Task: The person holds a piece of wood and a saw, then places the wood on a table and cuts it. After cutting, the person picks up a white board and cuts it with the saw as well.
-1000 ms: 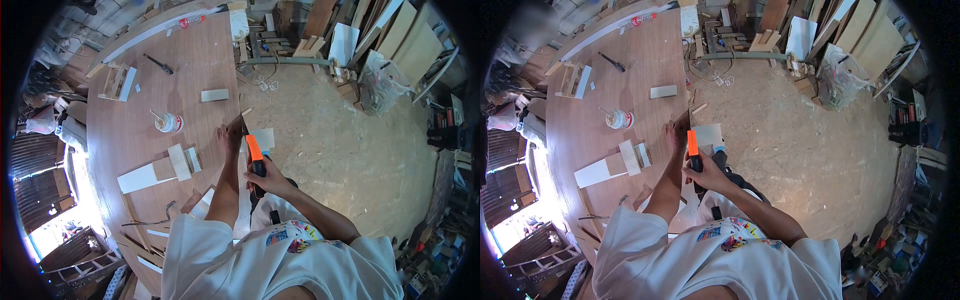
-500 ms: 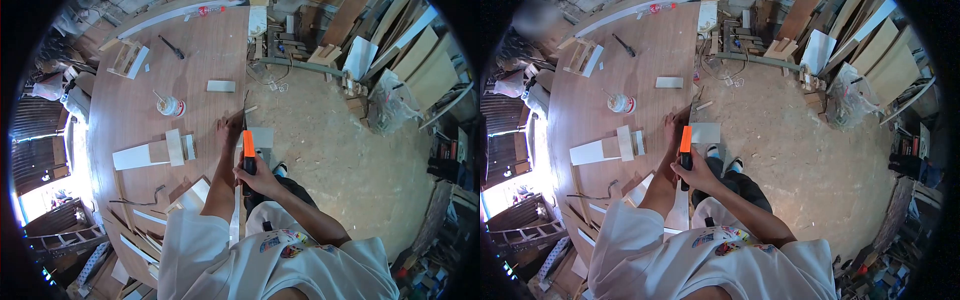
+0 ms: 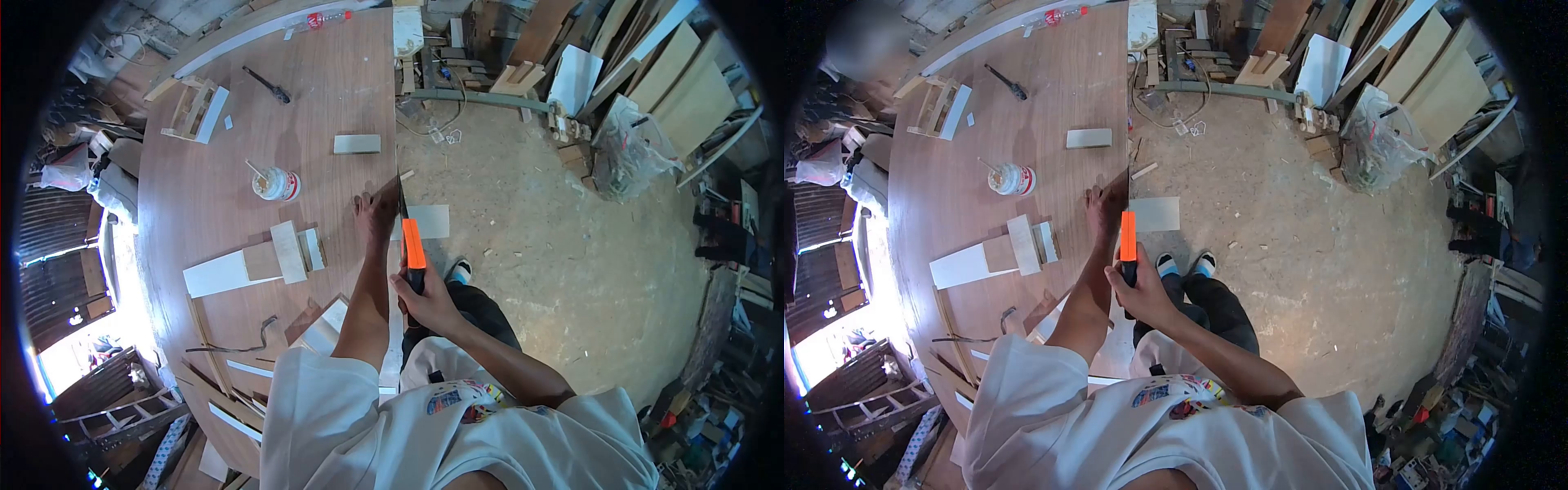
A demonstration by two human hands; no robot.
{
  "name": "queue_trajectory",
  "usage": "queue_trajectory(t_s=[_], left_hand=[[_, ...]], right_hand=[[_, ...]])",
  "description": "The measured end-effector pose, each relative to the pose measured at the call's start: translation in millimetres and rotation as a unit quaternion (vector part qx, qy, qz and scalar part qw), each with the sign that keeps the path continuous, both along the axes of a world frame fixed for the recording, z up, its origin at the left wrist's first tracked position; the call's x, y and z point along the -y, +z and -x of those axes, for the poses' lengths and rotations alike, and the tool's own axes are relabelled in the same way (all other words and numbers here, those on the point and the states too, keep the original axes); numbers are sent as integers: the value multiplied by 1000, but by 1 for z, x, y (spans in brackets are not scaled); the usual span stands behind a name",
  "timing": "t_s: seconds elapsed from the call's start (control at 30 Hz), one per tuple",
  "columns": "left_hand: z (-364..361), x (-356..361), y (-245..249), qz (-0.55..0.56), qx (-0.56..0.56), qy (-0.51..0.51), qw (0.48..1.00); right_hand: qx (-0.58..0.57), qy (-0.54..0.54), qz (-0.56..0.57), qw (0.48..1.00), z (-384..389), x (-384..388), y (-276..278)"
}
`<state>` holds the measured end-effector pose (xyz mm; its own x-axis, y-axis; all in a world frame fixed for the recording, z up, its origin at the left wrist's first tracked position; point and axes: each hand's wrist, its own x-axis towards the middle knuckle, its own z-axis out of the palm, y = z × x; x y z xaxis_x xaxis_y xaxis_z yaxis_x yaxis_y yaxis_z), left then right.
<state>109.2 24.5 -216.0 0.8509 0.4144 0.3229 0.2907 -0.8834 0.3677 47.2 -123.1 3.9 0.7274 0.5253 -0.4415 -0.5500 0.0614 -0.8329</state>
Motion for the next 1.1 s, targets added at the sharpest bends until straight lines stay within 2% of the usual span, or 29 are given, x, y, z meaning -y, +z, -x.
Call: queue_trajectory(t_s=[0.07, 0.13, 0.17, 0.23, 0.3, 0.37, 0.4, 0.47, 0.67, 0.77, 0.9, 1.1], left_hand=[[-2, 2, 3, 45, -13, 8, 999], [-3, 4, -2, 34, -6, 12, 999], [2, 6, -6, 26, -5, 16, 1000], [4, 8, -6, 48, -22, 7, 999], [1, 12, -5, 72, -32, 1, 997], [2, 12, -5, 50, -8, -10, 999], [2, 12, -3, 49, -10, -15, 999], [-1, 16, 1, 65, 3, -4, 998], [2, 9, -11, 78, 25, -49, 995], [2, 9, -13, 61, 38, -44, 996], [0, 9, -16, 50, 37, -29, 998], [5, 10, -7, 85, 1, -39, 996]], right_hand=[[17, -12, 19, 1000, 1, 1, -1], [61, -31, 88, 994, 2, 3, -6], [59, -35, 87, 994, 4, 4, -8], [139, -56, 126, 981, -2, 5, -3], [109, -54, 142, 982, -4, 7, -1], [192, -77, 169, 964, -1, 7, -10], [190, -81, 168, 964, 0, 6, -6], [107, -76, 166, 977, -2, 6, 3], [195, -82, 210, 954, -10, -9, -1], [161, -62, 217, 961, -19, -15, -2], [192, -86, 206, 956, -16, -12, 3], [135, -66, 229, 962, -23, -9, -4]])
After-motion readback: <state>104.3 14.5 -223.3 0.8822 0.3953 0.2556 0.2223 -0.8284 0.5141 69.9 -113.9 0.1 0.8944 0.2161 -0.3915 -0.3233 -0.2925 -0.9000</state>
